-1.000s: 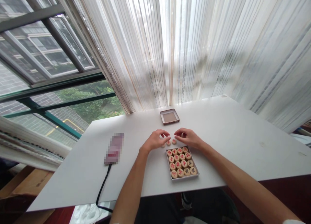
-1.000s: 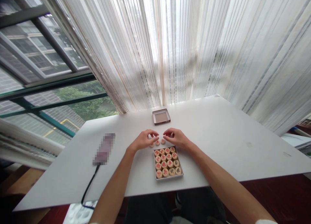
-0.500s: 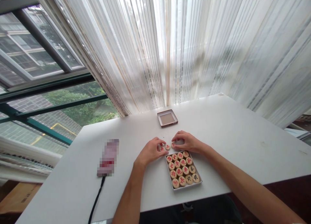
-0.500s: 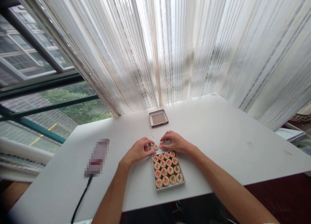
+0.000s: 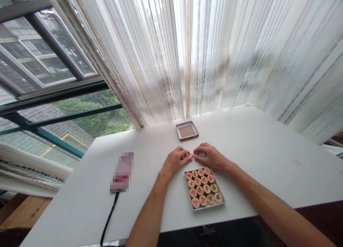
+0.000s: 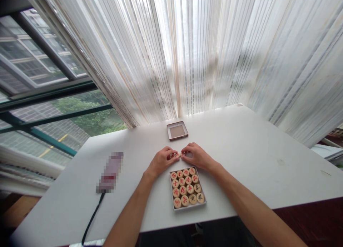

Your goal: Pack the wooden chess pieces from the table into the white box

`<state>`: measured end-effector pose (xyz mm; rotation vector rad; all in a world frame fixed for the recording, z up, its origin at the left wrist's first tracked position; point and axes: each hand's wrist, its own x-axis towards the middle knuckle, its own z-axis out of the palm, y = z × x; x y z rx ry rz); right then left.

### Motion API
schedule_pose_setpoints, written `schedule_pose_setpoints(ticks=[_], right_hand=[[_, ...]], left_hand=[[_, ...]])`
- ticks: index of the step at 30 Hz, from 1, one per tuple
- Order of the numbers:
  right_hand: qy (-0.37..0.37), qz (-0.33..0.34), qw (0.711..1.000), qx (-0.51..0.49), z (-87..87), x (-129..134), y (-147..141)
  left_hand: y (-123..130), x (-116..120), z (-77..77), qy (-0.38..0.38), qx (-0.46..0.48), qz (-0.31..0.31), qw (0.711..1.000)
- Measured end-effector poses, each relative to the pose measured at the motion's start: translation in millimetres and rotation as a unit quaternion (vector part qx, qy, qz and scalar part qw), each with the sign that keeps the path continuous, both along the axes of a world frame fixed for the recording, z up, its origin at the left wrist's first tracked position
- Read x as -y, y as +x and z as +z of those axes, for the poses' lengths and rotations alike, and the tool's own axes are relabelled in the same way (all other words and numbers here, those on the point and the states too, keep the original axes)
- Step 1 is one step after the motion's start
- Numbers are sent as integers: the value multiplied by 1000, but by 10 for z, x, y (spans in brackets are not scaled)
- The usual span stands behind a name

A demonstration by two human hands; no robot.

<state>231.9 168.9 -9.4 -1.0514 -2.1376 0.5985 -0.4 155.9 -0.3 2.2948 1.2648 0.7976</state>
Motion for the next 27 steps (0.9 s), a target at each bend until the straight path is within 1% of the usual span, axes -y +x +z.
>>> schedule_pose_setpoints(ticks=[4,16,23,27], right_hand=[[9,-11,1000,3,-34,-29,26],[10,-16,1000,-8,-30,-31,46],[-11,-16,998,-57,-3,11,30],[-31,-7,995,-99,43,48,-1]], left_hand=[[29,-26,-14,6,7,2,1000],[-22,76,17,-4,19,11,1000],[-42,95,34,-2,31,25,999],[-37,121,76,8,68,43,997]])
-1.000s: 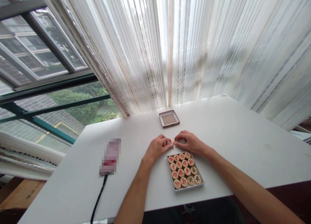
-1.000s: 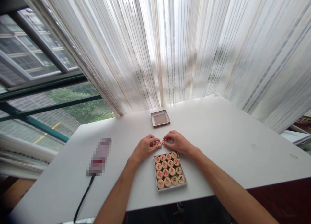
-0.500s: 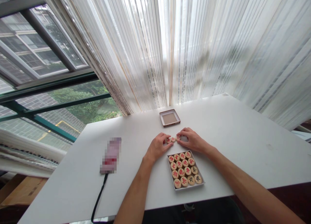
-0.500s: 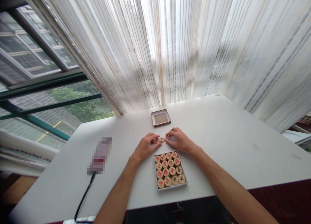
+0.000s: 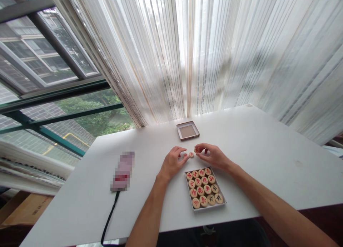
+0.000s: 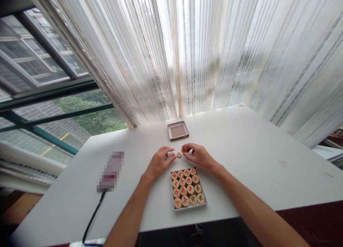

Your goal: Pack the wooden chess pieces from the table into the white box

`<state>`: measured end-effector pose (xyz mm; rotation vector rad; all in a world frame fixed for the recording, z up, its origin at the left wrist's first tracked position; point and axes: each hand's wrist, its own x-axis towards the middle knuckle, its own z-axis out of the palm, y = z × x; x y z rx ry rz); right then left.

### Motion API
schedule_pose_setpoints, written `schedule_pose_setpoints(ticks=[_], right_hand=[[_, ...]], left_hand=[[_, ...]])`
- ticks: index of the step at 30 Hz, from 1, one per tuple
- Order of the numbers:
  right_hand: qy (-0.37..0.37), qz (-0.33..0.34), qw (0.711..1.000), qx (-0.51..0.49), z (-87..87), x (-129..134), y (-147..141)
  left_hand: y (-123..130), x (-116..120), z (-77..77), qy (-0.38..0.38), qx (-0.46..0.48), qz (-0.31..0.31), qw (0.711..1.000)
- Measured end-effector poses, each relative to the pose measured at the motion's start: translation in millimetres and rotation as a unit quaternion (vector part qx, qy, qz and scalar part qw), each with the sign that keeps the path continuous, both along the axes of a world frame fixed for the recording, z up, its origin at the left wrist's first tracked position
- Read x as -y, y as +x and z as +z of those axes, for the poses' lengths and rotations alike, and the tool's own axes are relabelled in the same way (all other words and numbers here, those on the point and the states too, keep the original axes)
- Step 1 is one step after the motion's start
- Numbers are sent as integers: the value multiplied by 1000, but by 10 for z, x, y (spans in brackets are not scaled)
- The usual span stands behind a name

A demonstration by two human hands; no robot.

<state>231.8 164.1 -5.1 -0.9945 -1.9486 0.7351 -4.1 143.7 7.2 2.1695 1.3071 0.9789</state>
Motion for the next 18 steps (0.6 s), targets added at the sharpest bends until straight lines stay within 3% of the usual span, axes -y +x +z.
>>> schedule_pose_setpoints(ticks=[5,11,18], right_hand=[[-9,11,999,-41,97,92,-61],[-6,15,998,-59,153,199,-111],[-2,29,998,-59,194,240,-124]], left_hand=[[132,81,64,-8,52,10,999],[302,104,-13,-119,214,-2,970],[272,67,-61,-142,249,-5,958]])
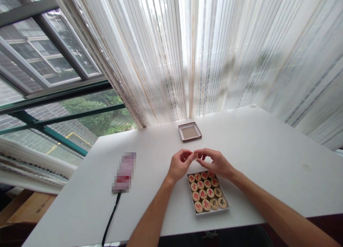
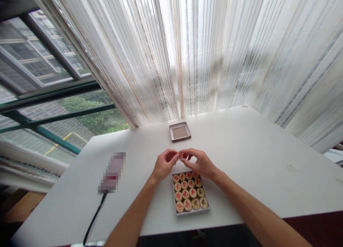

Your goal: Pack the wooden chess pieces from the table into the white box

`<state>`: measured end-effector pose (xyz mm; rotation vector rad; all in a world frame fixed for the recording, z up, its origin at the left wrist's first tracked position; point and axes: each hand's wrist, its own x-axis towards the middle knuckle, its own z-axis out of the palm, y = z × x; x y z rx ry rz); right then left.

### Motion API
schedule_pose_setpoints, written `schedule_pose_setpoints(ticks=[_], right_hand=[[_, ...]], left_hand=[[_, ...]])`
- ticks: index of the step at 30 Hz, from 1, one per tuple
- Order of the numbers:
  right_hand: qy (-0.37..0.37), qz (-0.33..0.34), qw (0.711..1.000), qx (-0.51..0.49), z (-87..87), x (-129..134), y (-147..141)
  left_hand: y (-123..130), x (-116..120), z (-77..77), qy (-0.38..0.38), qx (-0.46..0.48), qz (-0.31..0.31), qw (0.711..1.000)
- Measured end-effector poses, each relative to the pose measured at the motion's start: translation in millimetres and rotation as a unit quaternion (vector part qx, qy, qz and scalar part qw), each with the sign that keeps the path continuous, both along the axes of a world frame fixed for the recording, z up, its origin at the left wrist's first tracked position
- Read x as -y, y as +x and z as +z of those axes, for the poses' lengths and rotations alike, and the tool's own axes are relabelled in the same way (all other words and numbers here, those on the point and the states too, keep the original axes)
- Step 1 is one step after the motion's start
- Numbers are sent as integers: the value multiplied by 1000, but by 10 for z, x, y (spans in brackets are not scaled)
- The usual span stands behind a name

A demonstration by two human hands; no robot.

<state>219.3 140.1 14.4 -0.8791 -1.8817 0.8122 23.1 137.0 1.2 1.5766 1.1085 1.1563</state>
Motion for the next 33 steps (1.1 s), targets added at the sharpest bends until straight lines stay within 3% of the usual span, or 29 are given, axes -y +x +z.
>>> schedule_pose_setpoints(ticks=[15,33], right_hand=[[-22,-7,1000,-8,37,2,13],[-47,-3,998,-35,13,-14,7]], left_hand=[[-21,17,42,17,6,-38,999],[-30,20,46,38,-18,-37,998]])
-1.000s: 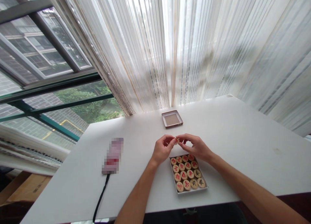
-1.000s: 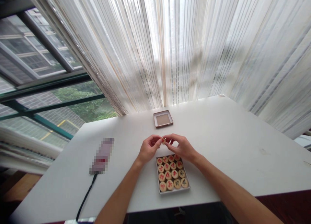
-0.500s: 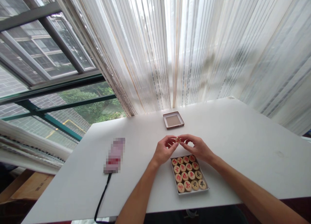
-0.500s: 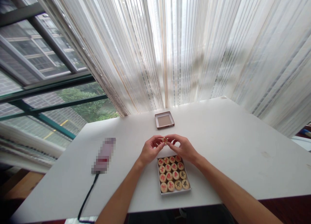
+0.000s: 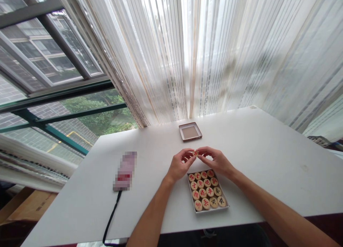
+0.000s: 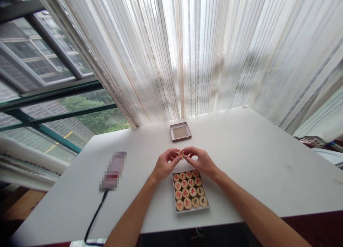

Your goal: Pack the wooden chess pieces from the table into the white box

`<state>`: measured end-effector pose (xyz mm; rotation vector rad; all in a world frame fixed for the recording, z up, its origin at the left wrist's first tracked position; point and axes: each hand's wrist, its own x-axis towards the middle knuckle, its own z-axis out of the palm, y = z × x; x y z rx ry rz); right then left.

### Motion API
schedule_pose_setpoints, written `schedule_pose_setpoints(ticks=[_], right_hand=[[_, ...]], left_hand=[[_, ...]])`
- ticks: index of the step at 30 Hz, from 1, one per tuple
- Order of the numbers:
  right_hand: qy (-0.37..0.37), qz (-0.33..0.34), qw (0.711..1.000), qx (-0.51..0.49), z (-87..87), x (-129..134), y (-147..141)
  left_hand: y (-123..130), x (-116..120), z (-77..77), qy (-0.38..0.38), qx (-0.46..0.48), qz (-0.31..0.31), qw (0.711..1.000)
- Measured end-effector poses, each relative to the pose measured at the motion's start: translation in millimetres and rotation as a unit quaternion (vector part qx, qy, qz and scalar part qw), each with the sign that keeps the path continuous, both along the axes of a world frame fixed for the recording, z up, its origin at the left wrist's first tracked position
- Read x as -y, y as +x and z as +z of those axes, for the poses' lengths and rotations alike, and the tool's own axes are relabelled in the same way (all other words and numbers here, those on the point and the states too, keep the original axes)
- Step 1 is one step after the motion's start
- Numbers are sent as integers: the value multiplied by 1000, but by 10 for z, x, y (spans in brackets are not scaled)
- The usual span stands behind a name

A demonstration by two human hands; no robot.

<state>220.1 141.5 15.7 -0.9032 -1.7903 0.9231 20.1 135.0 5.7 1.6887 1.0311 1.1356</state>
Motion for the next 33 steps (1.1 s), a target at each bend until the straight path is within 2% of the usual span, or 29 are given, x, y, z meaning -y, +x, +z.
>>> schedule_pose_setpoints(ticks=[8,16,33], right_hand=[[3,-7,1000,-20,-41,2,-2],[0,7,1000,-14,-47,0,2],[1,-6,1000,9,-51,-8,7]], left_hand=[[-13,11,6,-3,-4,2,1000],[-17,13,24,14,-13,3,1000],[-31,9,-1,26,-34,3,999]])
